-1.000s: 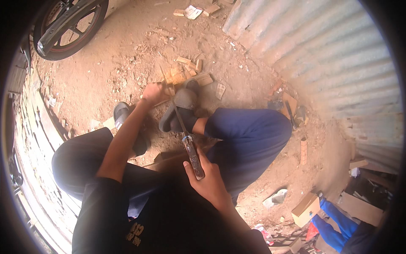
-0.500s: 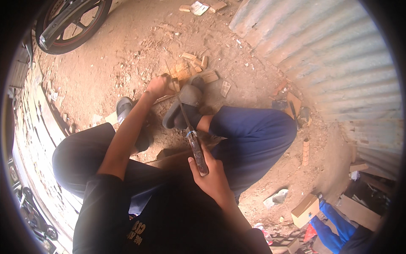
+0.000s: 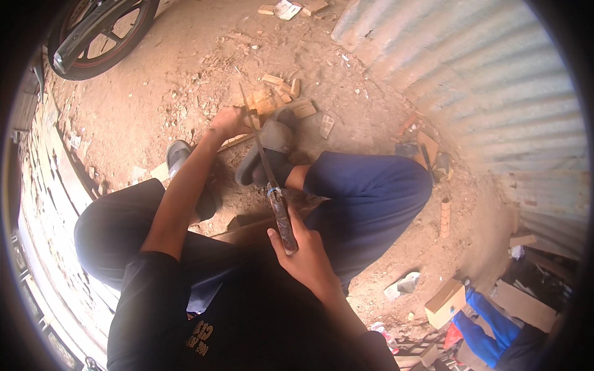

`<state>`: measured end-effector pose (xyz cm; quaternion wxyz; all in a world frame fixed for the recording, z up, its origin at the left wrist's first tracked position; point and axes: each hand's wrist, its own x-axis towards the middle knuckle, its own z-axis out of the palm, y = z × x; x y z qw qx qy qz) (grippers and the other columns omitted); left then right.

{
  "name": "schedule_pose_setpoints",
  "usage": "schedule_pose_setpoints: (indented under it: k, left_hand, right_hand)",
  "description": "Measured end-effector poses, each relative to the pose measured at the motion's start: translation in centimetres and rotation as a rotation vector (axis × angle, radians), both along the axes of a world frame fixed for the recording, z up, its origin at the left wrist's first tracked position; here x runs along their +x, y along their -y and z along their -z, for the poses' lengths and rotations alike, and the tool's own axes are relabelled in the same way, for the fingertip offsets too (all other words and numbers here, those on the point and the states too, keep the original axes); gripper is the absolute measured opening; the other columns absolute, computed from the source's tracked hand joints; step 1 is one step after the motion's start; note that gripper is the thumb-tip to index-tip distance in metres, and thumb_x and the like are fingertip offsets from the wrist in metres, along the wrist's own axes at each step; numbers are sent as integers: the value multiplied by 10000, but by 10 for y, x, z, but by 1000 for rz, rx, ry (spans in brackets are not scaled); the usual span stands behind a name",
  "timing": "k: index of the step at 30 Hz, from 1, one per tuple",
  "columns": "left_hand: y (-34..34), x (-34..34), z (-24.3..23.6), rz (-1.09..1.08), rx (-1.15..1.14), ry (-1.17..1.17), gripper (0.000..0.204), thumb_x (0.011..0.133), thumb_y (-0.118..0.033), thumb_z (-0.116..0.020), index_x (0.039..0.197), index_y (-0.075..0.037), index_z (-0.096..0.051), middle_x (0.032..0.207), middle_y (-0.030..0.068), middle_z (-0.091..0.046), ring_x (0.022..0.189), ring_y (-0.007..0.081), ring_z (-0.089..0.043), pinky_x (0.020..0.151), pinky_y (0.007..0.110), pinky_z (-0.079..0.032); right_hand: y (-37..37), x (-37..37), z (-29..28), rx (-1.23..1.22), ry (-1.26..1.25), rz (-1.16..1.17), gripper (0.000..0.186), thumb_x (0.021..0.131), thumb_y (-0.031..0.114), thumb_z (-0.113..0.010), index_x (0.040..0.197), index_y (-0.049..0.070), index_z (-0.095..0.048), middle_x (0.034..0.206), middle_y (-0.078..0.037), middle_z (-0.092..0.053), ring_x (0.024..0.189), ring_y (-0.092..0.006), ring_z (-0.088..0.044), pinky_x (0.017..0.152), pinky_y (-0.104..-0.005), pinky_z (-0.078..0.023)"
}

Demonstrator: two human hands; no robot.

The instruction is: The person sits on the ground and uses a hand saw to cut small wooden blocks into smaller pieces. They hold the wood with one hand and saw with the other, occasionally pausing to inspect the cut pieces.

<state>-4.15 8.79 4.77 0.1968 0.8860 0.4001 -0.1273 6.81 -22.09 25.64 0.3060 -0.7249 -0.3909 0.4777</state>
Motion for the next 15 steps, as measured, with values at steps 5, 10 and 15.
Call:
schedule_pose_setpoints:
  k: [5,10,15]
  left_hand:
    - [-3,4,3,10,6,-76,668,743,-601,-708,1096,-36,-657,973,186,-705,943,308,-680,833,398,-546]
    - [-4,5,4,35,63,-27,686,755,-619,-693,1106,-31,-648,951,164,-710,910,287,-684,822,382,-545]
    - [-4,4,15,25,107,-23,740,740,-685,-680,1083,-31,-643,901,142,-703,903,270,-681,828,375,-539]
  right_hand:
    - [-1,0,1,-32,10,-12,579,918,156,-665,1411,-35,-430,1001,-275,-670,993,-181,-678,774,-293,-513]
    - [-1,-1,4,16,41,-10,577,920,158,-662,1412,-34,-428,940,-275,-666,931,-137,-679,752,-290,-512]
    - [-2,-3,5,1,42,-15,567,922,156,-657,1406,-32,-431,928,-271,-665,956,-190,-696,750,-296,-515]
